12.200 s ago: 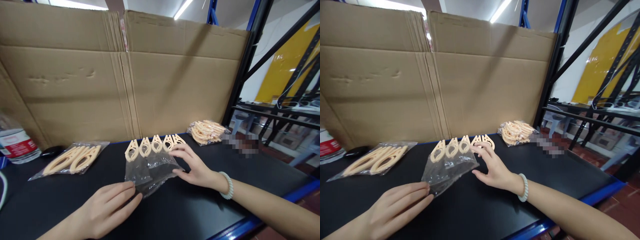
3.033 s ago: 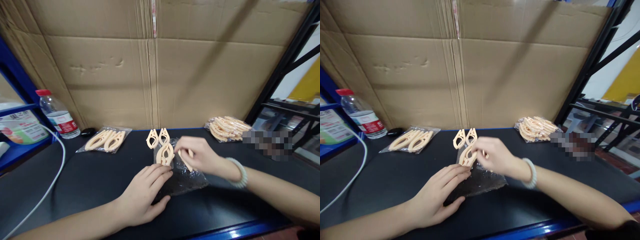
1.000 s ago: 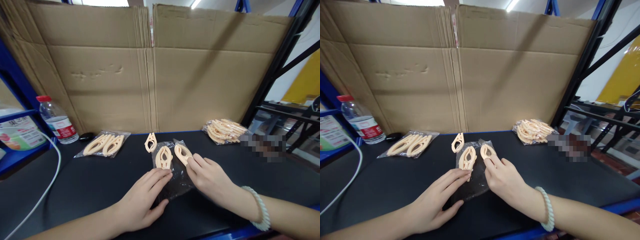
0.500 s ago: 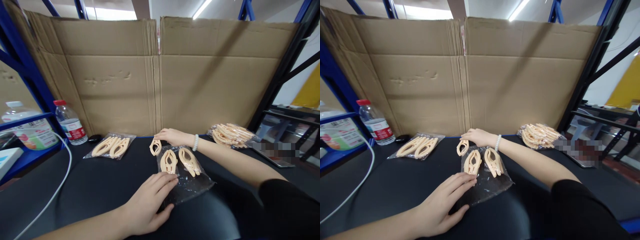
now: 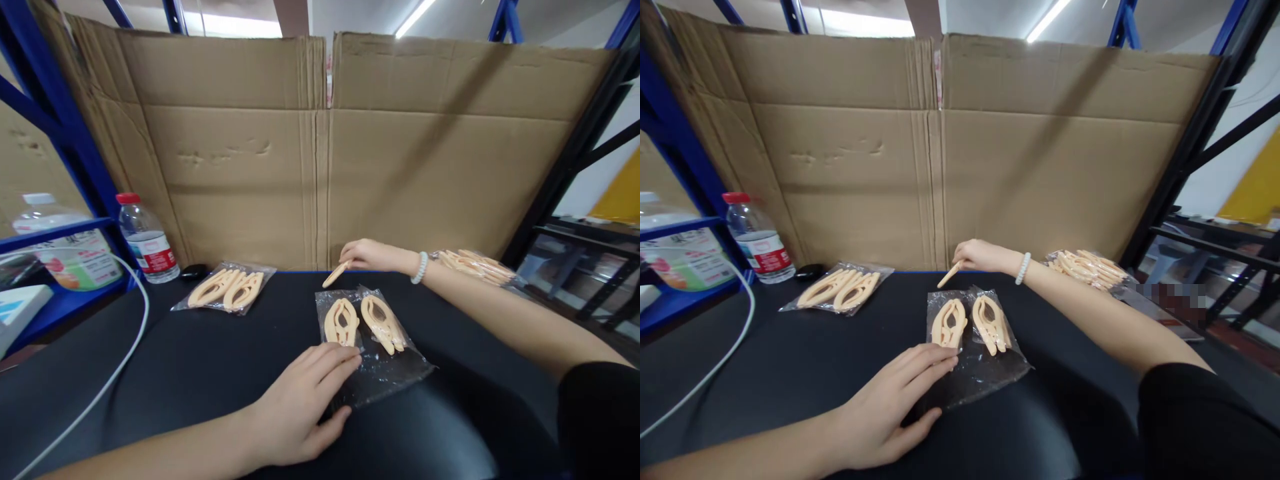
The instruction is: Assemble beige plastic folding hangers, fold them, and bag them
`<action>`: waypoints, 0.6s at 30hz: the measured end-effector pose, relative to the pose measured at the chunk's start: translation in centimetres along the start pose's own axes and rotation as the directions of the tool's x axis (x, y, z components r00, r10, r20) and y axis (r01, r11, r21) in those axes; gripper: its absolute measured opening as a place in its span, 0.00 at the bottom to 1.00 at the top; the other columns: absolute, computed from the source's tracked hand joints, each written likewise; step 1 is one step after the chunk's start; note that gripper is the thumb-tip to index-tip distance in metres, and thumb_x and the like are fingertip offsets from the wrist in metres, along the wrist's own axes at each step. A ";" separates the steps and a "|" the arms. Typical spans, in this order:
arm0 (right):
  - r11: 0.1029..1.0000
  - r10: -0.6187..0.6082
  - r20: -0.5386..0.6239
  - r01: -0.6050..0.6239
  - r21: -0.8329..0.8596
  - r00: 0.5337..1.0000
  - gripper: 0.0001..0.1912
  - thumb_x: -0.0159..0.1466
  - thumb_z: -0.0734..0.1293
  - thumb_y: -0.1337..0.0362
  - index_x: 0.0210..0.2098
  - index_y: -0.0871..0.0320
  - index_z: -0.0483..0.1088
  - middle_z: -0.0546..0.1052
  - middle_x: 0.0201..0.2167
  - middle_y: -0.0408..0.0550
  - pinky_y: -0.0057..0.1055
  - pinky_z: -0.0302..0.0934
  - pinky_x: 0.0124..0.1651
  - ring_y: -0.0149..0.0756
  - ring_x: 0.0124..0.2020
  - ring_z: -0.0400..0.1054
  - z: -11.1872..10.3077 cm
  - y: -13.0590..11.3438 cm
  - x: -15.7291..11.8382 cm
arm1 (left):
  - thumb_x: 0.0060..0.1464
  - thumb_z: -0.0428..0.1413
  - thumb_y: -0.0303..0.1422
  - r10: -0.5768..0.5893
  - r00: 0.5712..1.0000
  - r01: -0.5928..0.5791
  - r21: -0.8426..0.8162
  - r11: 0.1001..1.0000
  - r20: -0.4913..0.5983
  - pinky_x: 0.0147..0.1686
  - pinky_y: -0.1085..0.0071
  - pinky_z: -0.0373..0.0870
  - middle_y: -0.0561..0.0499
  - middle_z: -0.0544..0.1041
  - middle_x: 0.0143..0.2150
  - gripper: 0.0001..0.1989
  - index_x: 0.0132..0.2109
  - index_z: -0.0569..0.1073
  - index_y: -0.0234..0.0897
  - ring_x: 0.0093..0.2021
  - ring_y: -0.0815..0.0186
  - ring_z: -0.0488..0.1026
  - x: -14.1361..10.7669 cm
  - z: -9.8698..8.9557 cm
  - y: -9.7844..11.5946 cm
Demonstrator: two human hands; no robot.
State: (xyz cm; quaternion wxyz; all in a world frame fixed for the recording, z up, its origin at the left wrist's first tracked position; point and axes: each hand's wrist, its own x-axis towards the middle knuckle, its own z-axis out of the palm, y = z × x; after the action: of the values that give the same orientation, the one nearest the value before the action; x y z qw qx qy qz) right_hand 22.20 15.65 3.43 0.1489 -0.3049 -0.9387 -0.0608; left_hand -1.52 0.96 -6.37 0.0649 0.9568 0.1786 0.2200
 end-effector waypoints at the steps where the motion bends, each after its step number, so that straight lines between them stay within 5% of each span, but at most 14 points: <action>1: 1.000 0.021 -0.047 -0.021 -0.003 0.999 0.17 0.66 0.59 0.64 0.39 0.70 0.76 0.76 0.37 0.49 0.25 0.61 0.42 0.27 0.36 0.70 -0.9 -0.5 -1.4 | 0.55 0.53 0.26 -0.002 1.000 0.002 -0.002 1.000 -0.008 0.59 0.53 0.65 0.40 0.67 0.61 0.30 0.64 0.57 0.37 0.60 0.54 0.65 0.0 0.0 0.0; 3: 0.997 0.074 -0.164 -0.076 -0.006 0.984 0.29 0.69 0.49 0.60 0.44 0.76 0.73 0.74 0.41 0.51 0.29 0.60 0.44 0.31 0.41 0.69 -2.6 -2.2 -4.5 | 0.55 0.53 0.26 -0.007 1.000 0.006 -0.003 1.000 -0.022 0.59 0.53 0.65 0.40 0.66 0.61 0.30 0.64 0.57 0.37 0.60 0.54 0.64 0.1 0.1 -0.1; 8: 0.994 0.092 -0.374 -0.109 -0.025 0.923 0.08 0.68 0.62 0.67 0.42 0.61 0.72 0.75 0.35 0.49 0.28 0.66 0.38 0.32 0.36 0.71 -4.0 -9.2 -12.9 | 0.54 0.54 0.25 -0.006 0.998 0.006 0.007 1.000 -0.065 0.58 0.53 0.66 0.39 0.64 0.63 0.33 0.65 0.55 0.37 0.62 0.52 0.63 -0.1 0.2 -0.1; 11: 0.994 0.063 -0.346 -0.089 -0.060 0.936 0.07 0.68 0.61 0.68 0.41 0.58 0.70 0.76 0.33 0.48 0.27 0.67 0.36 0.33 0.34 0.72 -2.9 -14.0 -16.4 | 0.54 0.53 0.25 -0.019 0.996 0.022 0.026 0.999 -0.086 0.59 0.53 0.65 0.38 0.63 0.64 0.35 0.67 0.52 0.37 0.63 0.52 0.61 -0.2 0.4 -0.1; 14: 0.978 0.000 -0.349 -0.072 -0.194 0.937 0.14 0.70 0.55 0.71 0.41 0.60 0.71 0.75 0.30 0.50 0.28 0.65 0.32 0.32 0.29 0.70 -1.2 -16.8 -17.1 | 0.54 0.53 0.24 -0.026 0.996 0.029 0.041 0.999 -0.082 0.61 0.53 0.63 0.38 0.61 0.65 0.35 0.67 0.51 0.37 0.65 0.52 0.59 -0.2 0.5 -0.1; 18: 0.948 -0.138 -0.328 0.028 -0.317 0.935 0.17 0.68 0.53 0.75 0.32 0.62 0.71 0.70 0.23 0.47 0.28 0.60 0.25 0.31 0.22 0.63 0.9 -16.4 -14.6 | 0.54 0.53 0.24 -0.032 0.995 0.035 0.025 0.999 -0.093 0.60 0.53 0.64 0.39 0.61 0.65 0.36 0.67 0.51 0.38 0.64 0.52 0.60 0.0 0.4 0.0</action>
State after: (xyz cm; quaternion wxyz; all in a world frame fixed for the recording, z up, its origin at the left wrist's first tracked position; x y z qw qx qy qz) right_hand 23.56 -5.56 -2.41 0.2593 -0.2685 -0.8891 -0.2650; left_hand -1.30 0.98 -6.77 0.0474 0.9432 0.2004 0.2608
